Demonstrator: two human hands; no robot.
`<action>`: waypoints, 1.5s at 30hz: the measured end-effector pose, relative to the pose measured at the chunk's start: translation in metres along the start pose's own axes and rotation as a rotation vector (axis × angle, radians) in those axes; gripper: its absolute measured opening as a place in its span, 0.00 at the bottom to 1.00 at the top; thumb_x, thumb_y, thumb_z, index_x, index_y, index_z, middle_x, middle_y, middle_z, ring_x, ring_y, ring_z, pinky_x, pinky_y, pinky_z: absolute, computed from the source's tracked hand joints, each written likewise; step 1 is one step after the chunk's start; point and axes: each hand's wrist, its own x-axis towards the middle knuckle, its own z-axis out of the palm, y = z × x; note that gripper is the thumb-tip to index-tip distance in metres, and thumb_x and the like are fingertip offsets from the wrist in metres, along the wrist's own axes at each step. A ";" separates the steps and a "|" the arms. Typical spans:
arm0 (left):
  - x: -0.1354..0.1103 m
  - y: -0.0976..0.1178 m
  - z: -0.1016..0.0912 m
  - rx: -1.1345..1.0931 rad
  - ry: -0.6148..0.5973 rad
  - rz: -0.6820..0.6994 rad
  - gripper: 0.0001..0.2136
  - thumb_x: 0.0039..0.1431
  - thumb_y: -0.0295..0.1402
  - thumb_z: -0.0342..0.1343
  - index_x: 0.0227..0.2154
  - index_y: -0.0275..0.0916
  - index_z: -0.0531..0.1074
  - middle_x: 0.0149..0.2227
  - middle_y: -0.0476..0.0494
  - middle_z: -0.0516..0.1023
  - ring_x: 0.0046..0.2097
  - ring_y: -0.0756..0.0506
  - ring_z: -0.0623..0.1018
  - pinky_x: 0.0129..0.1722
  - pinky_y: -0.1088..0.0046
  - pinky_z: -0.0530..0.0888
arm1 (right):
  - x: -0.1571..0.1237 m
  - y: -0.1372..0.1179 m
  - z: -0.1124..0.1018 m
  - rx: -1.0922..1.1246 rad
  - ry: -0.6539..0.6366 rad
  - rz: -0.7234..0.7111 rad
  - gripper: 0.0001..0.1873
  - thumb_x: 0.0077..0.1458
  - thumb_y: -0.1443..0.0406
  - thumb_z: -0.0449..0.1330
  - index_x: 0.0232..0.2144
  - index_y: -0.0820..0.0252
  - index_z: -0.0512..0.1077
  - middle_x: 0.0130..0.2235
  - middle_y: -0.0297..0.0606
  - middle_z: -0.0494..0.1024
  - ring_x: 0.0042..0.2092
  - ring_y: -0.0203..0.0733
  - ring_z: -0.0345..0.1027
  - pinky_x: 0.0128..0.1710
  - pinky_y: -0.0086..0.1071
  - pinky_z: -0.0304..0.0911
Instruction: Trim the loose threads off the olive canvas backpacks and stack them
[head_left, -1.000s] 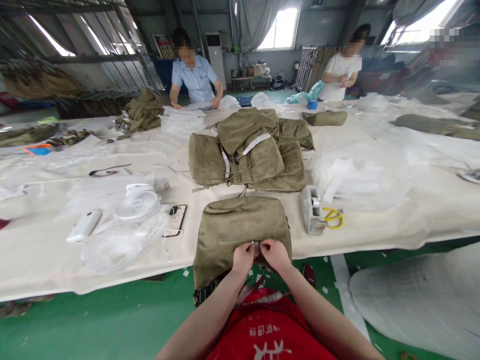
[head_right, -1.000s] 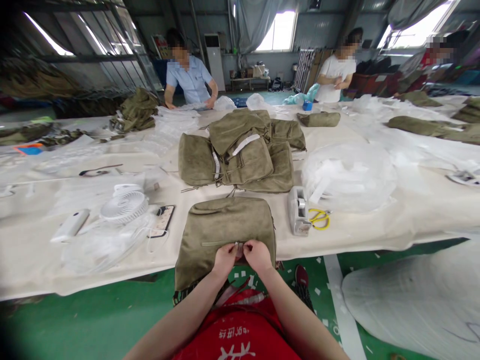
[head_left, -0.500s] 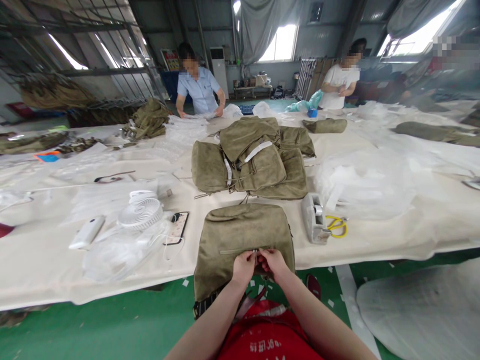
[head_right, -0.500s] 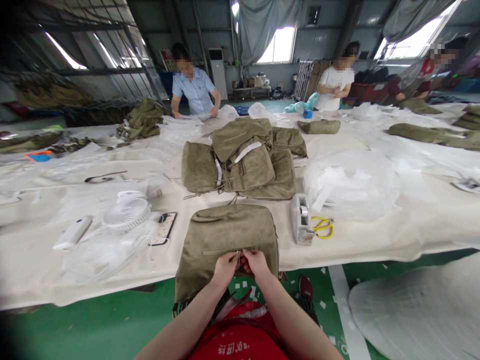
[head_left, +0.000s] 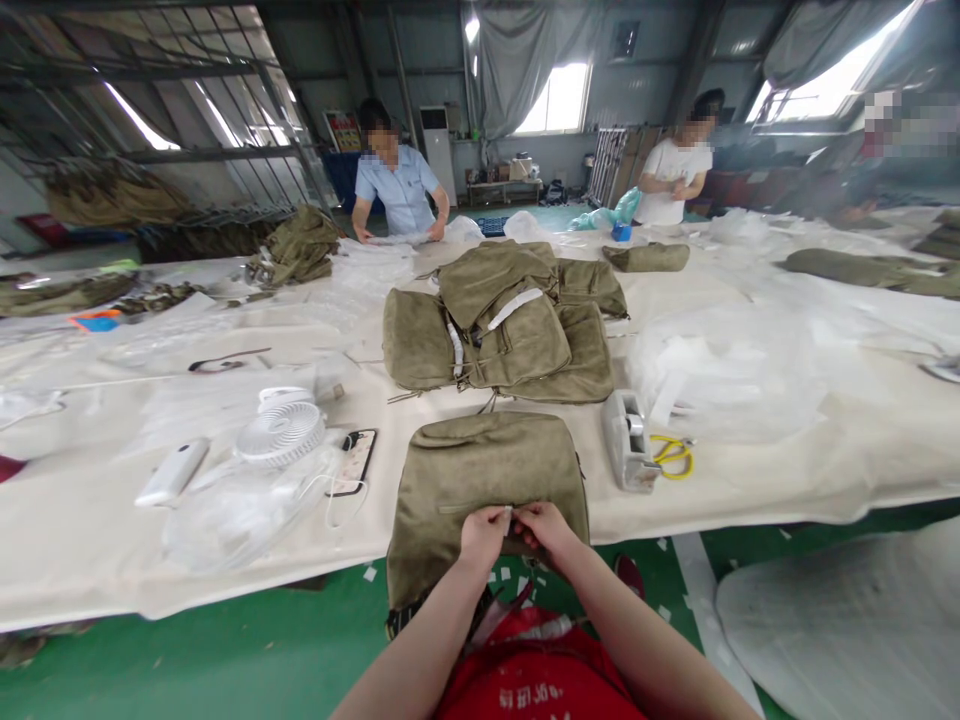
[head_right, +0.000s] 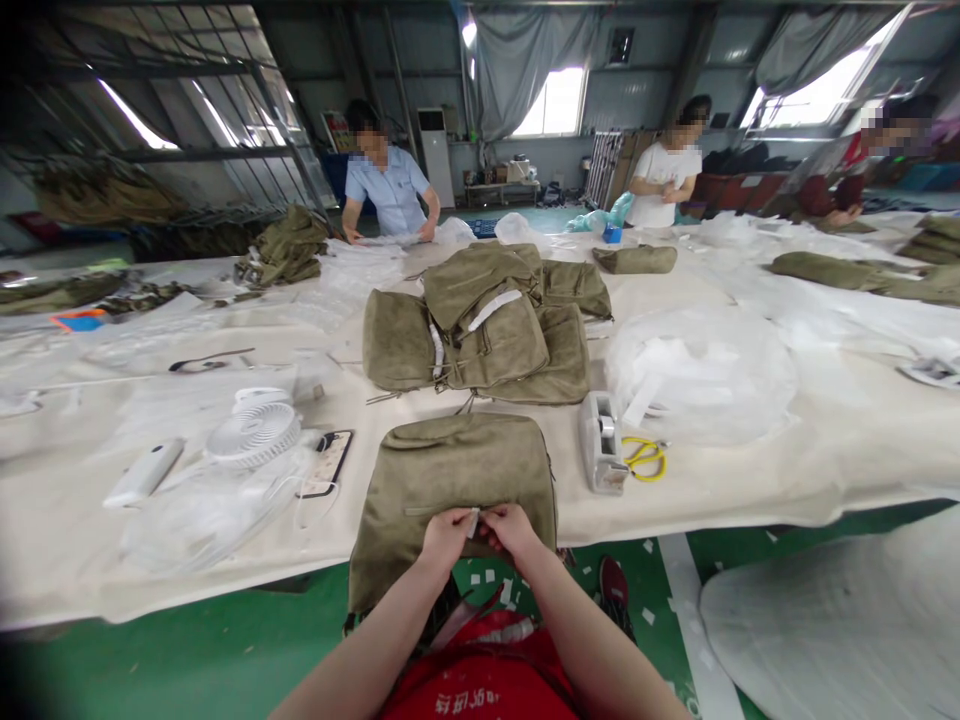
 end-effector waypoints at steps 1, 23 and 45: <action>0.001 0.001 -0.002 -0.006 -0.008 -0.032 0.09 0.54 0.33 0.53 0.30 0.37 0.78 0.29 0.46 0.80 0.31 0.49 0.76 0.31 0.78 0.68 | 0.000 0.001 0.000 0.032 -0.004 -0.002 0.15 0.48 0.59 0.58 0.17 0.62 0.70 0.16 0.30 0.70 0.14 0.28 0.53 0.14 0.24 0.48; -0.031 0.001 0.016 1.017 0.227 0.626 0.14 0.56 0.21 0.46 0.42 0.30 0.71 0.36 0.38 0.71 0.40 0.43 0.71 0.38 0.65 0.71 | 0.003 0.014 0.007 0.270 0.033 -0.020 0.12 0.41 0.58 0.57 0.18 0.61 0.69 0.16 0.31 0.70 0.15 0.29 0.54 0.15 0.25 0.48; 0.015 -0.010 0.003 -0.498 -0.158 -0.198 0.21 0.34 0.47 0.63 0.28 0.35 0.74 0.24 0.48 0.76 0.28 0.49 0.75 0.29 0.75 0.71 | -0.027 -0.032 -0.073 -0.223 0.471 -0.305 0.15 0.52 0.55 0.53 0.29 0.58 0.73 0.25 0.37 0.75 0.25 0.38 0.66 0.25 0.29 0.60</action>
